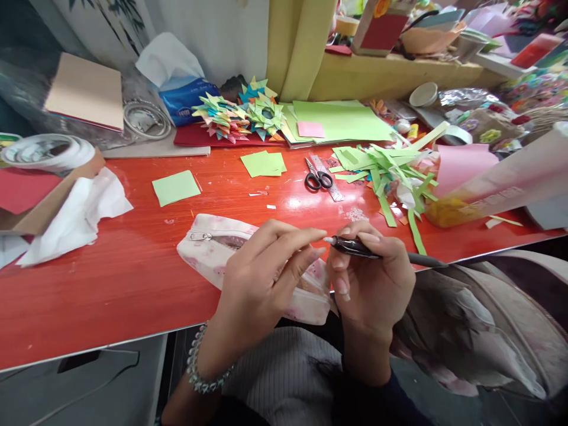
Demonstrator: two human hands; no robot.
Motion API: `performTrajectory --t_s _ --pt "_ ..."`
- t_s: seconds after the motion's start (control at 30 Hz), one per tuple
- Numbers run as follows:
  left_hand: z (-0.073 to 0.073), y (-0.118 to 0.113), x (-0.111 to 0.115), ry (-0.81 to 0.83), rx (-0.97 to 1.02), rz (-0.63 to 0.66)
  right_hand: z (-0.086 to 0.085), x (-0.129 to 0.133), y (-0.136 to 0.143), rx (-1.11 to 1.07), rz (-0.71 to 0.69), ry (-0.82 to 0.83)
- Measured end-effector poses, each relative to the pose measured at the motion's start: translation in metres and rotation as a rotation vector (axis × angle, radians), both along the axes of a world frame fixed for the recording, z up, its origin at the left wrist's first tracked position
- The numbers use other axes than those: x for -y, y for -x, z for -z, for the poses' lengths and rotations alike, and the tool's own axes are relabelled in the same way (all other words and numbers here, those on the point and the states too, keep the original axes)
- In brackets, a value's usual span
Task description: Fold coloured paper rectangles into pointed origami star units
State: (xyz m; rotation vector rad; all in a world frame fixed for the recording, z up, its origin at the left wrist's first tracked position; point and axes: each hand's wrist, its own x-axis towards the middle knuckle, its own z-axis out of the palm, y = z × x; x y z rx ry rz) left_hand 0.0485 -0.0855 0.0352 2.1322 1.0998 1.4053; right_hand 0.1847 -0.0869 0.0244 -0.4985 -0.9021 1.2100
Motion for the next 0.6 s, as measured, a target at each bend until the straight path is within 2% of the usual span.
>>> performTrajectory --t_s 0.2,0.43,0.6 --pt "-0.0013 -0.0035 -0.0008 -0.037 0.106 0.004 -0.0013 0.0035 0.0024 0.039 0.026 0.020" --pt "-0.0009 -0.0021 0.0000 -0.086 0.042 -0.010 -0.0033 0.0043 0.0018 0.107 0.049 0.155" --pt "0.0011 -0.0008 0.0026 -0.128 0.031 -0.118 0.0004 0.0068 -0.0003 0.105 0.090 0.078"
